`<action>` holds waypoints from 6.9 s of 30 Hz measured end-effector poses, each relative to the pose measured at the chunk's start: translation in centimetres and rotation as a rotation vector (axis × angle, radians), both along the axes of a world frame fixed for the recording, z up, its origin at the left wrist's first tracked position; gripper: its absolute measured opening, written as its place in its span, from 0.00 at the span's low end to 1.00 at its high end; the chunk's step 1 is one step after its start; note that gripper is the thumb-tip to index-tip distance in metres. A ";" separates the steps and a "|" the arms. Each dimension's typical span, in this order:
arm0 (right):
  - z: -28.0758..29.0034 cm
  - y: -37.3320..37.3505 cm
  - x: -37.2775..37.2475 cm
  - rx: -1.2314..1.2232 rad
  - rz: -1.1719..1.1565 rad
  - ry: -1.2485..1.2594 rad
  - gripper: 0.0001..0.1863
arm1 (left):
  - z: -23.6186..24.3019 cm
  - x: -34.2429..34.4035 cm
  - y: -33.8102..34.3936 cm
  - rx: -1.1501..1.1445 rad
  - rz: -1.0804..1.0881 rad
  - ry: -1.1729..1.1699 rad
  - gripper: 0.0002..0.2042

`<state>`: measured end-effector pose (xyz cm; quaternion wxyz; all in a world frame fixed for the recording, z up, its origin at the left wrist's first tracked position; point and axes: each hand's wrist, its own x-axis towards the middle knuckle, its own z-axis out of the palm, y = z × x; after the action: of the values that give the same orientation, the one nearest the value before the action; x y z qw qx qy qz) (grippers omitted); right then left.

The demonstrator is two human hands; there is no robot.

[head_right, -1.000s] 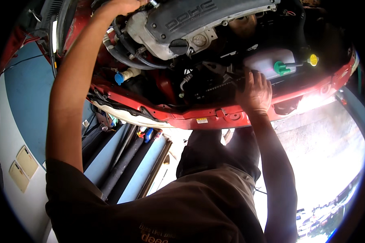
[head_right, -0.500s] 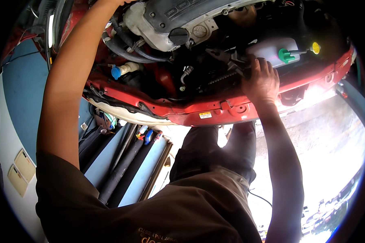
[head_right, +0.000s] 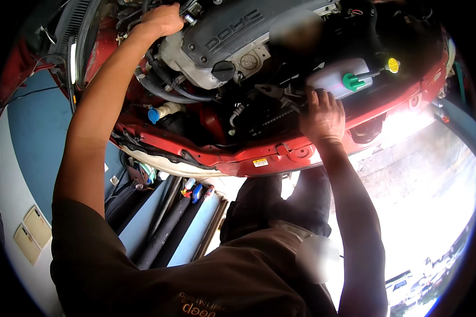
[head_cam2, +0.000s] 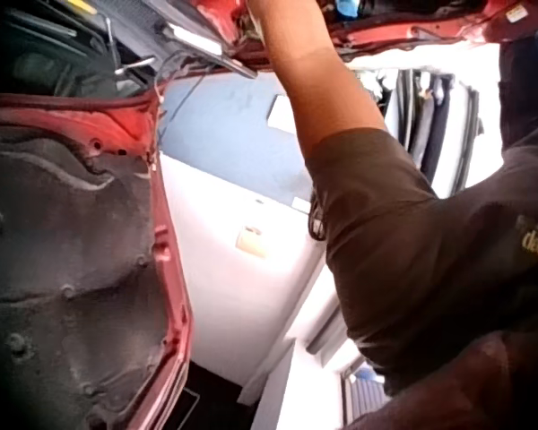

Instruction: The person works on a car engine with the hood open, using a wrench to tighten bolts on the engine cover. They manipulate hoses and components within the engine bay, occasionally stepping back to retrieve tools or inspect the work area.

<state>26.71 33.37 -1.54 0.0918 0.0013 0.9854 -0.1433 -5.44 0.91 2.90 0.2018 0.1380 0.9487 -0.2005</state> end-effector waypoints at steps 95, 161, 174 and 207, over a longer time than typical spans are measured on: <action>1.0 -0.4 -0.1 0.016 0.027 0.073 0.29 | -5.4 5.9 0.5 0.604 0.811 0.443 0.16; 1.0 -0.2 -0.3 0.018 0.017 -0.034 0.34 | -4.6 6.0 2.5 0.547 0.811 0.495 0.13; 0.5 0.0 -0.2 -0.025 0.008 0.005 0.35 | -5.9 7.3 1.9 0.630 0.619 0.732 0.15; -1.0 0.1 0.2 0.084 0.088 0.103 0.32 | -1.8 6.0 -2.9 0.709 0.571 0.117 0.22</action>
<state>26.93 33.49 -2.54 0.0471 -0.0457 0.9931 -0.0974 0.51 -2.02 1.12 0.1355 -0.0802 0.9685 0.1927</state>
